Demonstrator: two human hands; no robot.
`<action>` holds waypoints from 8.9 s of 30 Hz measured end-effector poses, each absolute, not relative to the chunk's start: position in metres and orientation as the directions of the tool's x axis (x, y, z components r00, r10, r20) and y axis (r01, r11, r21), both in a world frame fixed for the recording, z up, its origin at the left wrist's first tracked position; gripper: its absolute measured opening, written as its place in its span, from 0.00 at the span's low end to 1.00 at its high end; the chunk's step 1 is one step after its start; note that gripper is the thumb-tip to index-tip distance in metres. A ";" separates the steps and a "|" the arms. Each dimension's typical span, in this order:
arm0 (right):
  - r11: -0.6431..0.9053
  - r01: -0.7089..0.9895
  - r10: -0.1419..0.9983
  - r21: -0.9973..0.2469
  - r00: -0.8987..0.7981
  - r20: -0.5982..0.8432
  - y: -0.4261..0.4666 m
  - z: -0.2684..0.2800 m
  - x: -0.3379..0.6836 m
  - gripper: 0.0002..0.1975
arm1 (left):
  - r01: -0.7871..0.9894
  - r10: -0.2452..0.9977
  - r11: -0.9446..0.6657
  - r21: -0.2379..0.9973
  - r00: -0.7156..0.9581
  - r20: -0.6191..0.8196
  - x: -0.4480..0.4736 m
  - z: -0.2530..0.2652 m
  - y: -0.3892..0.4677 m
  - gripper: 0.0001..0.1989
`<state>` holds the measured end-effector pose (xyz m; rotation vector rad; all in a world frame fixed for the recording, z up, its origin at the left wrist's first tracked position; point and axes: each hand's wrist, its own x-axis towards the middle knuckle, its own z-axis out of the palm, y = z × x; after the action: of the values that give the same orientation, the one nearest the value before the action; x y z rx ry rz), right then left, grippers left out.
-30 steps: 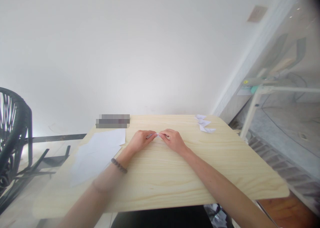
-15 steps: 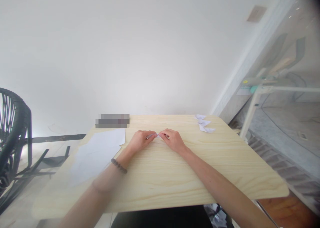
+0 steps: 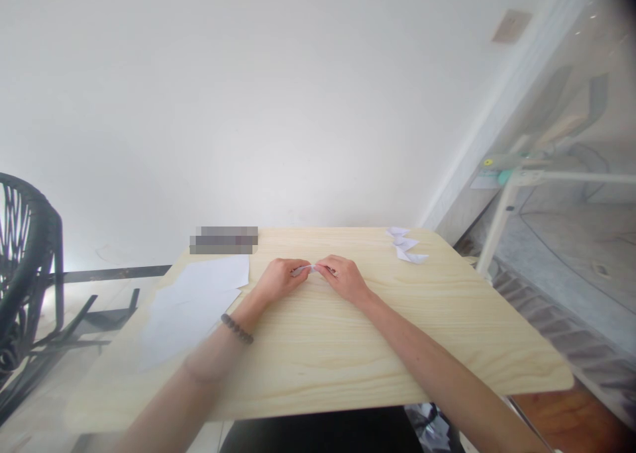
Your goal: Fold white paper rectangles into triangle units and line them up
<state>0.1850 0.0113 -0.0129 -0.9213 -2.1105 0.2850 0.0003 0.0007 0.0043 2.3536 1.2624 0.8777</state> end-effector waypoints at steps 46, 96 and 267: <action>0.591 0.535 0.798 -0.603 -0.279 0.534 0.016 -0.015 0.190 0.13 | 0.624 0.890 -0.454 0.636 0.358 0.283 -0.004 0.005 0.005 0.16; 0.462 0.362 0.887 -0.809 -0.173 0.429 0.023 -0.020 0.192 0.14 | 0.654 0.922 -0.387 0.650 0.262 0.285 -0.008 0.004 0.009 0.18; 0.575 0.428 0.788 -0.697 -0.517 0.333 0.011 -0.008 0.191 0.19 | 0.618 0.861 -0.492 0.613 0.447 0.242 0.000 0.015 -0.005 0.20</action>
<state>0.1908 0.0110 -0.0077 -0.9657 -2.1650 0.7262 -0.0004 -0.0054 0.0152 2.2631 1.2442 0.7472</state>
